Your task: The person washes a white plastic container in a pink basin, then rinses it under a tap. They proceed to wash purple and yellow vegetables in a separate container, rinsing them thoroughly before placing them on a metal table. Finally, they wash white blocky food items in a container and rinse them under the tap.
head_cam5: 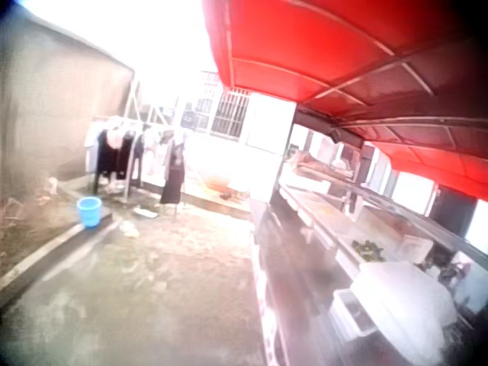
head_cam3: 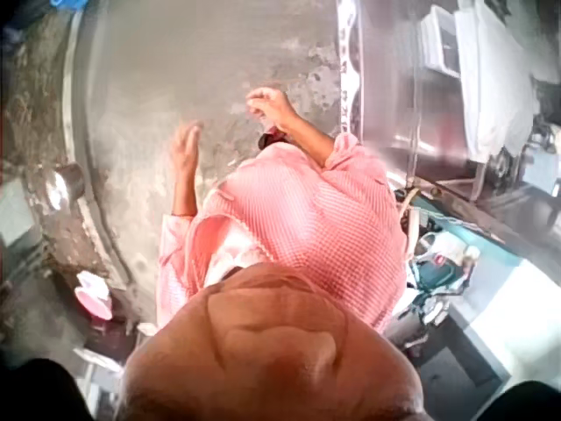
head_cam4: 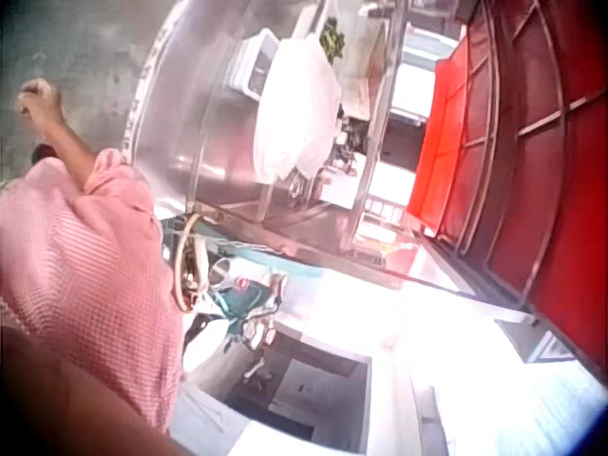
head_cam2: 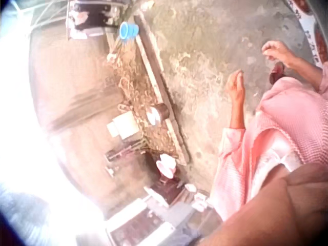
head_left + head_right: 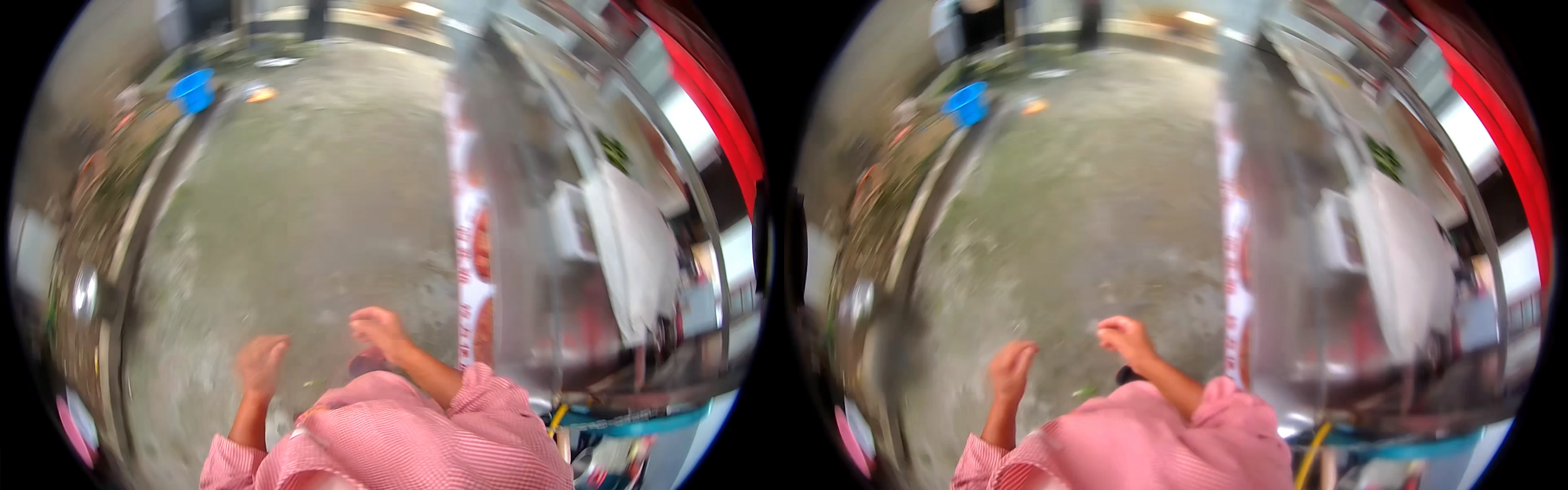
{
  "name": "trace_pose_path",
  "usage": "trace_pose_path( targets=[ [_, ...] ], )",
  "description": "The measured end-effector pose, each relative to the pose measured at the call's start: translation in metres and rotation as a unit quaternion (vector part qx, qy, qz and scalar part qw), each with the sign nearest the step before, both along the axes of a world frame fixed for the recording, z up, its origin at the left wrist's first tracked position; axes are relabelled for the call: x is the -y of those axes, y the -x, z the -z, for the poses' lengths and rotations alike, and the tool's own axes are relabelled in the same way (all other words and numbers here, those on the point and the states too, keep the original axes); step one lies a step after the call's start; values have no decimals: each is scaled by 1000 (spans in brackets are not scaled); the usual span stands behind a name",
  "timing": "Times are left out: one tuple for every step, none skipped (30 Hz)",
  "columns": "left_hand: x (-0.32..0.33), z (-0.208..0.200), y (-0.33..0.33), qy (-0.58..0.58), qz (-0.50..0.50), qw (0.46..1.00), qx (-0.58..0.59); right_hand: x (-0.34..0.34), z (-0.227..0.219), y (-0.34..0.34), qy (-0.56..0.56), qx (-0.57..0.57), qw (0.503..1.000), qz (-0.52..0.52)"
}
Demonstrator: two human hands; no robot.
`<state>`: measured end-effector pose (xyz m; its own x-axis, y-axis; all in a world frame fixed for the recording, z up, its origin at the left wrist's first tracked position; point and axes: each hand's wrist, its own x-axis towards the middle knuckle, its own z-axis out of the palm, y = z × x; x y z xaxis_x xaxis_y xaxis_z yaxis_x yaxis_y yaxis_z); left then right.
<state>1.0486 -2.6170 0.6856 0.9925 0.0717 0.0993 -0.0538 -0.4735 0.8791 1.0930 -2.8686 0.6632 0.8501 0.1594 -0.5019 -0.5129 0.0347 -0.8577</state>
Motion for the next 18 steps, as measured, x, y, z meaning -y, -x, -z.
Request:
trace_pose_path(
  targets=[
    [-29, 4, 25, -21, -30, 999, -6, -28, 0, 11, 0, -7, 1000, -10],
    [-56, 6, 56, 13, -53, 998, -10, -56, 3, 27, 5, -16, 1000, -22],
    [-82, 6, 88, 44, -85, 995, -6, -85, 9, 43, -1, -20, 1000, -23],
    [-112, 12, 125, 30, -124, 992, -16, -114, 12, 61, -22, -36, 998, -46],
    [-137, 18, 162, 30, -157, 987, -26, -137, 15, 79, -15, -44, 996, -71],
    [-159, 16, 191, 30, -206, 978, -31, -161, 18, 88, -7, -42, 995, -91],
    [-177, 12, 227, 34, -248, 967, -45, -178, 24, 110, 2, -54, 991, -119],
    [-196, 11, 256, 42, -286, 956, -51, -197, 29, 120, 13, -57, 988, -143],
    [-216, 13, 290, 39, -344, 937, -56, -222, 33, 133, 24, -71, 982, -175],
    [-229, 20, 323, 39, -395, 916, -62, -245, 35, 145, 39, -85, 975, -201],
    [-237, 22, 354, 43, -439, 894, -72, -268, 35, 158, 43, -85, 965, -243],
    [-247, 20, 381, 32, -482, 872, -78, -291, 35, 169, 45, -85, 956, -278],
    [-273, 22, 395, 16, -512, 855, -77, -332, 42, 167, 33, -72, 948, -309],
    [-285, 27, 411, 13, -537, 839, -87, -357, 46, 169, 43, -55, 938, -339],
    [-297, 30, 425, 12, -559, 823, -98, -382, 47, 171, 52, -40, 928, -366],
    [-312, 34, 438, 9, -564, 816, -129, -407, 49, 171, 61, -24, 918, -391],
    [-325, 37, 450, 28, -582, 805, -107, -429, 54, 172, 61, -20, 916, -397],
    [-336, 40, 461, 45, -602, 793, -84, -452, 59, 169, 60, -17, 912, -405]
  ],
)
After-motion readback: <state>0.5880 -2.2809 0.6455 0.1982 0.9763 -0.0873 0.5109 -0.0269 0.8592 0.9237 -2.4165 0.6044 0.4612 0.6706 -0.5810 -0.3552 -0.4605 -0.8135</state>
